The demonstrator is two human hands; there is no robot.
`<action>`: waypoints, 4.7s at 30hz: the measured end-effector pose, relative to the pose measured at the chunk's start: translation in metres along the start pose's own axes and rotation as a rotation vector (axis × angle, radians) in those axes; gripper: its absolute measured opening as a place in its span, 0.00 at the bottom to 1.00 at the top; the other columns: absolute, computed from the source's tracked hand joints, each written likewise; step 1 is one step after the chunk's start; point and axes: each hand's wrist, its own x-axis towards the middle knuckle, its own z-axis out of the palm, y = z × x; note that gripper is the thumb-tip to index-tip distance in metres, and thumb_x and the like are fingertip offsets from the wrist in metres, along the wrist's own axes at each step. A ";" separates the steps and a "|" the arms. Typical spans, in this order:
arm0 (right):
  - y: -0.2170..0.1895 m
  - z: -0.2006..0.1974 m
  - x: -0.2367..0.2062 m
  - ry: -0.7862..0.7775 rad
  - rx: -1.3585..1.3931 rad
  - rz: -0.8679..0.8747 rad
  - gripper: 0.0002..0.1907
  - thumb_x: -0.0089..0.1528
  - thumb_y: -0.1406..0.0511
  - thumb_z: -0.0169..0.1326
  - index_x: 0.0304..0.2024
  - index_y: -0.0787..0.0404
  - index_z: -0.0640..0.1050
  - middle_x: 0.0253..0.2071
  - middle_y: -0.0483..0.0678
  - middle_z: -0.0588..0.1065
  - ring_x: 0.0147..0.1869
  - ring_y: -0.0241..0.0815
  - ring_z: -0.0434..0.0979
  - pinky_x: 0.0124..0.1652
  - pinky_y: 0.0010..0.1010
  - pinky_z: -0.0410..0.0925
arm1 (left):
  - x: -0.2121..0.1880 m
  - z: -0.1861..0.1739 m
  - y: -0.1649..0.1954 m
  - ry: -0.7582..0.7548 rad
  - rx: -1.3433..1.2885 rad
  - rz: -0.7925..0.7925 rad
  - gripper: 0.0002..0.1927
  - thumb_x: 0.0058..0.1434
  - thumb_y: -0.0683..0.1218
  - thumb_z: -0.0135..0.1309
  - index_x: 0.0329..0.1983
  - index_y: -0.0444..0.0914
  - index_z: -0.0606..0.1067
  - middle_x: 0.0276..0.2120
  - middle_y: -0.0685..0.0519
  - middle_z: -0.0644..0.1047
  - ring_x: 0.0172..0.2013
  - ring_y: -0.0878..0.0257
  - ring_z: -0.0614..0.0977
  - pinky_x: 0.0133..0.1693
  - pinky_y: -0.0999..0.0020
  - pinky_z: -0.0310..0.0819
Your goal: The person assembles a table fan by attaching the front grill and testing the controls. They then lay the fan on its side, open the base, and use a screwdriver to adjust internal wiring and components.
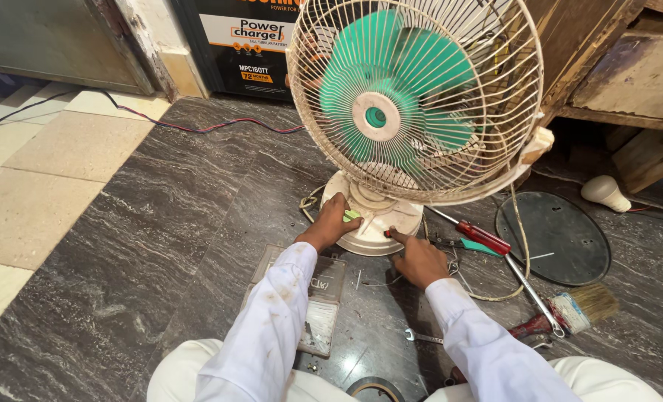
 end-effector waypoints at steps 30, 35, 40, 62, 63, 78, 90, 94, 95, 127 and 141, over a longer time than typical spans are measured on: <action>-0.004 -0.006 -0.001 0.015 -0.003 -0.014 0.32 0.60 0.57 0.60 0.68 0.40 0.69 0.53 0.57 0.78 0.57 0.56 0.79 0.56 0.47 0.69 | 0.003 -0.001 -0.001 0.004 0.023 0.008 0.29 0.57 0.54 0.66 0.48 0.29 0.68 0.47 0.35 0.76 0.50 0.42 0.78 0.52 0.54 0.72; -0.004 -0.002 -0.007 0.021 0.002 -0.011 0.32 0.60 0.58 0.60 0.68 0.40 0.70 0.53 0.56 0.78 0.57 0.56 0.79 0.56 0.47 0.69 | -0.010 -0.004 0.005 0.053 0.195 0.296 0.25 0.61 0.52 0.60 0.53 0.31 0.69 0.49 0.32 0.74 0.51 0.36 0.75 0.49 0.48 0.71; -0.003 0.001 -0.007 0.050 0.006 -0.032 0.32 0.60 0.57 0.60 0.67 0.40 0.70 0.53 0.58 0.78 0.58 0.57 0.78 0.57 0.47 0.69 | -0.002 0.002 0.012 -0.052 0.542 0.225 0.18 0.67 0.54 0.53 0.51 0.37 0.72 0.42 0.41 0.79 0.44 0.43 0.82 0.44 0.52 0.78; 0.005 0.000 0.003 0.043 0.006 -0.029 0.33 0.59 0.57 0.61 0.68 0.38 0.70 0.50 0.56 0.80 0.55 0.56 0.80 0.55 0.47 0.70 | 0.008 0.029 0.023 0.138 0.631 0.142 0.09 0.65 0.42 0.47 0.35 0.37 0.78 0.28 0.42 0.82 0.31 0.49 0.86 0.34 0.55 0.82; 0.005 -0.001 0.003 0.042 0.002 -0.030 0.33 0.59 0.57 0.61 0.68 0.38 0.70 0.51 0.57 0.79 0.55 0.56 0.80 0.54 0.47 0.70 | 0.008 0.030 0.023 0.138 0.623 0.137 0.09 0.65 0.42 0.47 0.35 0.37 0.78 0.28 0.42 0.82 0.31 0.49 0.86 0.34 0.55 0.82; -0.002 -0.007 -0.002 -0.001 -0.003 0.000 0.33 0.61 0.58 0.59 0.69 0.39 0.69 0.51 0.56 0.80 0.55 0.55 0.81 0.56 0.45 0.70 | 0.006 0.031 0.026 0.103 0.614 0.062 0.13 0.69 0.46 0.45 0.38 0.33 0.76 0.29 0.41 0.83 0.32 0.49 0.87 0.35 0.56 0.82; 0.002 -0.002 -0.002 0.014 0.004 -0.015 0.32 0.60 0.58 0.59 0.68 0.41 0.70 0.51 0.58 0.79 0.55 0.57 0.80 0.56 0.47 0.70 | 0.005 0.034 0.023 0.100 0.583 0.039 0.15 0.72 0.49 0.44 0.38 0.33 0.75 0.30 0.40 0.83 0.33 0.48 0.86 0.36 0.56 0.82; 0.005 0.000 -0.002 0.045 0.024 -0.088 0.32 0.62 0.57 0.57 0.70 0.42 0.67 0.48 0.60 0.80 0.51 0.58 0.82 0.54 0.50 0.71 | 0.008 0.035 0.023 0.108 0.575 0.046 0.15 0.71 0.49 0.44 0.38 0.33 0.75 0.30 0.40 0.83 0.33 0.48 0.86 0.36 0.55 0.82; 0.005 0.001 -0.003 0.048 -0.006 -0.084 0.34 0.63 0.57 0.57 0.71 0.40 0.65 0.46 0.61 0.80 0.50 0.60 0.81 0.54 0.52 0.70 | 0.009 0.034 0.025 0.107 0.582 0.040 0.15 0.70 0.48 0.45 0.38 0.33 0.75 0.31 0.40 0.83 0.33 0.48 0.86 0.36 0.56 0.82; 0.003 -0.003 -0.010 -0.008 0.113 0.028 0.31 0.59 0.56 0.59 0.66 0.32 0.72 0.58 0.53 0.77 0.62 0.54 0.77 0.61 0.44 0.67 | 0.000 0.035 0.033 0.055 0.473 -0.088 0.11 0.69 0.45 0.44 0.44 0.32 0.72 0.35 0.35 0.82 0.39 0.43 0.85 0.42 0.52 0.81; 0.000 -0.008 -0.011 0.007 0.057 0.000 0.31 0.59 0.56 0.59 0.66 0.34 0.72 0.54 0.54 0.79 0.59 0.55 0.79 0.60 0.45 0.68 | 0.001 0.035 0.037 0.084 0.581 -0.039 0.08 0.65 0.40 0.46 0.43 0.33 0.74 0.35 0.39 0.83 0.38 0.46 0.86 0.40 0.56 0.82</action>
